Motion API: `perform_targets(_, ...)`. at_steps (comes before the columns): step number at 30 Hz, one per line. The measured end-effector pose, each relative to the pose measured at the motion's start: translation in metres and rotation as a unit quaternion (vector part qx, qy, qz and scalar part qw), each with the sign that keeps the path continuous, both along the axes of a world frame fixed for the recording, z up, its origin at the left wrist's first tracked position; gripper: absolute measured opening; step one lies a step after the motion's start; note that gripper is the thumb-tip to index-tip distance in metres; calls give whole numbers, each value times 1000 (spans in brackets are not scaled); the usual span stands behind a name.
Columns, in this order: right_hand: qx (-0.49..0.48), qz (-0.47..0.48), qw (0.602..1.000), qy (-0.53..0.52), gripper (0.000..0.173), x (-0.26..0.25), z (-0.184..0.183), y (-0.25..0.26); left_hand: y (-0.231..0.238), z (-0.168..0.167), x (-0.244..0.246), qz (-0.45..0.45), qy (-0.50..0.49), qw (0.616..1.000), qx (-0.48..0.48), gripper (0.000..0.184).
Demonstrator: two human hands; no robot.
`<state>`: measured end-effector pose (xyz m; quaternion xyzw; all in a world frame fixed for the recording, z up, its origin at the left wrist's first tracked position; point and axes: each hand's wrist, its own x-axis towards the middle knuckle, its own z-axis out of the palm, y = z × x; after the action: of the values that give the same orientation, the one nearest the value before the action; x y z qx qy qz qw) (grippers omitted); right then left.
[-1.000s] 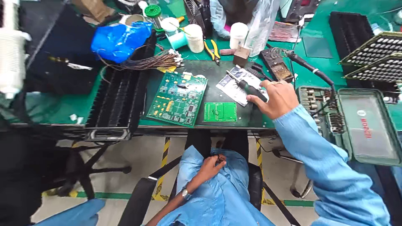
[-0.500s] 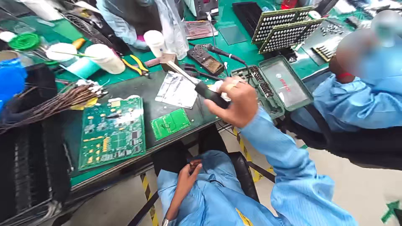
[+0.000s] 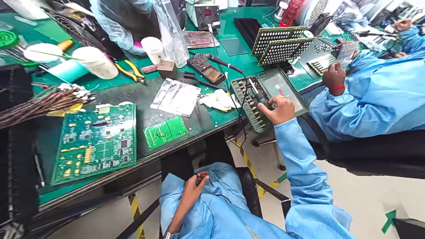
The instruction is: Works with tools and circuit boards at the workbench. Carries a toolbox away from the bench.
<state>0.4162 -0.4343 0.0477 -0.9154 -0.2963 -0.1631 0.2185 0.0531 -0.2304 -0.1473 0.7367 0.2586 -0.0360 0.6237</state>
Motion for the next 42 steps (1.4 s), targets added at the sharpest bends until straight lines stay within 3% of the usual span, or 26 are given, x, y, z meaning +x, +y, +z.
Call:
perform_targets(7,-46,-7,999,21,56,0,7,9,-18,4,21,-53,-8,998,-27,28)
perform_targets(13,98,-119,986,65,52,-32,18,-60,-37,36,49,-99,-59,985,-129,26)
perform_targets(16,279,-208,933,96,47,-30,-32,-105,-46,63,70,-109,-86,968,-210,25)
perform_targets(19,406,-227,858,219,49,-22,-69,-110,-57,87,93,-141,-112,946,-269,30)
perform_targets(23,595,-132,745,273,21,-9,-57,-78,-63,122,123,-165,-138,913,-346,41)
perform_targets(25,605,-110,754,231,26,-11,-44,-71,-60,134,141,-162,-150,903,-370,48)
perform_targets(28,561,-55,812,150,36,-24,-33,-66,-59,142,169,-131,-149,901,-387,54)
perform_targets(32,483,38,871,84,31,-46,-24,-51,-61,148,195,-69,-136,901,-405,54)
perform_targets(35,449,23,890,73,22,-50,-22,-37,-59,151,206,-52,-139,895,-420,56)
perform_targets(37,445,-15,894,54,18,-52,-26,-36,-58,153,206,-45,-133,892,-429,58)
perform_targets(39,457,-67,886,40,31,-55,-35,-42,-56,155,205,-41,-131,893,-428,62)
perform_targets(41,496,-117,854,100,46,-60,-50,-47,-57,157,206,-30,-133,894,-426,65)
perform_targets(42,526,-134,823,167,46,-64,-56,-47,-58,158,207,-23,-131,895,-426,67)
